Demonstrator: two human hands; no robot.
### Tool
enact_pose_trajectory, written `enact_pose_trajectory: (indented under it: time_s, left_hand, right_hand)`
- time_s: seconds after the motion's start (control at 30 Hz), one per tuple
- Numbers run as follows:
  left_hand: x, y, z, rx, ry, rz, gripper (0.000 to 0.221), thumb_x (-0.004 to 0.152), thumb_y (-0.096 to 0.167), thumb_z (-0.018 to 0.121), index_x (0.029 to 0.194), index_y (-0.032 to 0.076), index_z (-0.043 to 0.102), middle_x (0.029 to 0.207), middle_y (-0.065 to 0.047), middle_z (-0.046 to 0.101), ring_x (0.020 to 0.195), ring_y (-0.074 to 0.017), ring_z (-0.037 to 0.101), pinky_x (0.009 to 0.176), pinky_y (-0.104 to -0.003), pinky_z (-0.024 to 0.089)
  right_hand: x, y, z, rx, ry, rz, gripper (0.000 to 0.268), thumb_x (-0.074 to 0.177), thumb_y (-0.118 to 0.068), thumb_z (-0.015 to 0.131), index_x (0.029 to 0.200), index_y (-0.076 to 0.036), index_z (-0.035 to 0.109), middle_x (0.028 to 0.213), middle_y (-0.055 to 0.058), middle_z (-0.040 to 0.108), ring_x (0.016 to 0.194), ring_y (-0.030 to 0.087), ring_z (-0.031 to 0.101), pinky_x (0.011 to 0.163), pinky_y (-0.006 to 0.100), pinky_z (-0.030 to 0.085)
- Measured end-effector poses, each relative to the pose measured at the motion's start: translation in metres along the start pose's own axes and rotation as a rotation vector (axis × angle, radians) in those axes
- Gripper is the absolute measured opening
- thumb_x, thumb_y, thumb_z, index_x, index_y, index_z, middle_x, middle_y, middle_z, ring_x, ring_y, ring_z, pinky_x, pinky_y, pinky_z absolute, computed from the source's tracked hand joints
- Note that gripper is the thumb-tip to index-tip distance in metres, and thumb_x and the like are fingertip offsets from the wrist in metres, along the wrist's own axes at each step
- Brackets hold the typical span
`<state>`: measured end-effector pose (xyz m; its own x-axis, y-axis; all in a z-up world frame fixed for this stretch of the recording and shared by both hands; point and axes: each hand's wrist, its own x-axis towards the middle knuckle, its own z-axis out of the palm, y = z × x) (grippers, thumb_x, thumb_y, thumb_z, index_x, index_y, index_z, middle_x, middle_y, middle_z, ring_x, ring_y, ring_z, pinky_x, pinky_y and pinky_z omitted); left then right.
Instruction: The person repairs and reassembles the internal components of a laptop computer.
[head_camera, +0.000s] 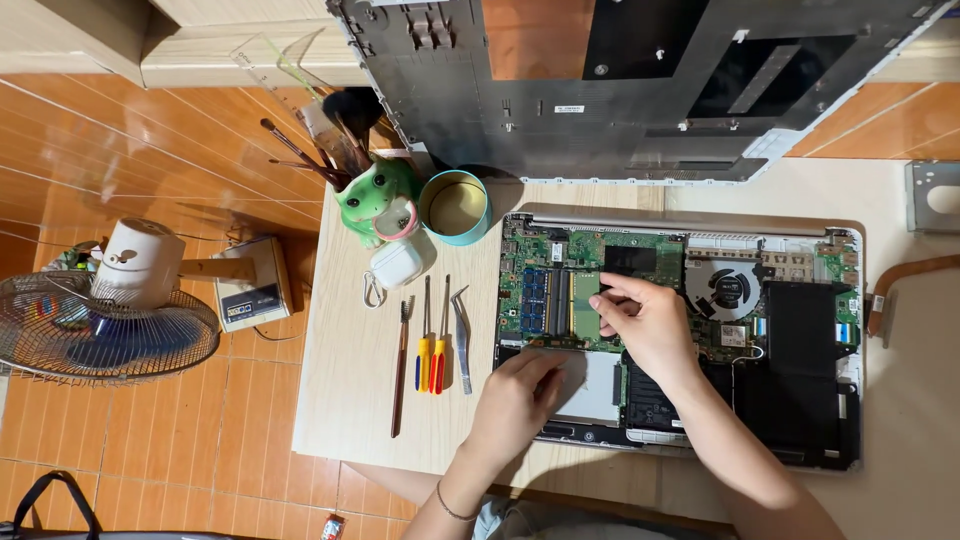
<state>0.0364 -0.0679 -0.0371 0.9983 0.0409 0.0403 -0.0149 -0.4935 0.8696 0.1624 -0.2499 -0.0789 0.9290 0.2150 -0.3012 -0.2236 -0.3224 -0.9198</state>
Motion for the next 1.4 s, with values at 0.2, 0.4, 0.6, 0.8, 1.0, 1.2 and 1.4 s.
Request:
enact_pose_trajectory:
  time_s: [0.2, 0.4, 0.6, 0.8, 1.0, 1.2, 1.4]
  left_hand:
    - [0.001, -0.004, 0.002, 0.006, 0.010, 0.007, 0.021, 0.089, 0.005, 0.073, 0.110, 0.001, 0.073, 0.101, -0.016, 0.074, 0.087, -0.0337, 0.073, 0.079, -0.039, 0.060]
    - [0.002, -0.005, 0.003, 0.010, 0.024, 0.017, 0.019, 0.090, 0.005, 0.073, 0.108, 0.002, 0.073, 0.099, -0.015, 0.074, 0.085, -0.0328, 0.073, 0.077, -0.039, 0.060]
    - [0.003, -0.005, 0.002, 0.015, 0.014, -0.002, 0.019, 0.090, 0.006, 0.073, 0.108, 0.002, 0.074, 0.099, -0.015, 0.074, 0.083, -0.0320, 0.073, 0.076, -0.038, 0.060]
    - [0.002, -0.006, 0.002, 0.026, 0.024, 0.014, 0.020, 0.090, 0.007, 0.073, 0.110, 0.003, 0.074, 0.100, -0.015, 0.074, 0.085, -0.0328, 0.073, 0.077, -0.039, 0.060]
    - [0.003, -0.006, 0.004, 0.051, 0.030, 0.070, 0.020, 0.089, 0.009, 0.075, 0.108, 0.005, 0.074, 0.099, -0.013, 0.073, 0.084, -0.0309, 0.072, 0.076, -0.038, 0.060]
    - [0.002, -0.007, 0.006, 0.115, 0.004, 0.094, 0.021, 0.089, 0.012, 0.076, 0.110, 0.008, 0.074, 0.095, -0.010, 0.071, 0.083, -0.0291, 0.071, 0.074, -0.038, 0.059]
    - [0.003, -0.007, 0.006, 0.128, 0.020, 0.134, 0.023, 0.088, 0.012, 0.075, 0.112, 0.008, 0.074, 0.100, -0.010, 0.072, 0.087, -0.0289, 0.071, 0.076, -0.038, 0.059]
  right_hand:
    - [-0.001, 0.003, 0.004, -0.006, 0.022, -0.034, 0.042, 0.088, -0.004, 0.075, 0.128, 0.003, 0.068, 0.093, 0.012, 0.077, 0.065, 0.010, 0.068, 0.057, 0.026, 0.061]
    - [-0.001, 0.003, 0.003, 0.022, 0.017, -0.034, 0.041, 0.088, -0.004, 0.075, 0.128, 0.003, 0.068, 0.094, 0.012, 0.077, 0.067, 0.010, 0.069, 0.058, 0.026, 0.063]
    - [-0.002, 0.003, 0.008, 0.025, 0.029, -0.033, 0.041, 0.088, -0.004, 0.075, 0.127, 0.003, 0.068, 0.092, 0.011, 0.077, 0.068, 0.010, 0.071, 0.060, 0.026, 0.064]
    - [-0.002, 0.003, 0.012, 0.029, 0.039, -0.036, 0.040, 0.087, -0.004, 0.076, 0.126, 0.004, 0.068, 0.091, 0.011, 0.076, 0.067, 0.010, 0.071, 0.059, 0.025, 0.064]
    - [-0.005, -0.003, 0.015, -0.025, 0.081, -0.051, 0.038, 0.087, -0.005, 0.077, 0.123, 0.004, 0.069, 0.089, 0.011, 0.077, 0.065, 0.010, 0.070, 0.055, 0.024, 0.060]
    - [-0.007, -0.007, 0.017, -0.107, 0.105, -0.111, 0.037, 0.086, -0.007, 0.079, 0.121, 0.003, 0.071, 0.088, 0.009, 0.077, 0.064, 0.010, 0.072, 0.055, 0.024, 0.062]
    - [-0.012, -0.027, 0.013, -0.395, 0.084, -0.240, 0.046, 0.079, -0.008, 0.084, 0.122, 0.000, 0.072, 0.093, 0.010, 0.070, 0.071, 0.015, 0.072, 0.063, 0.025, 0.063]
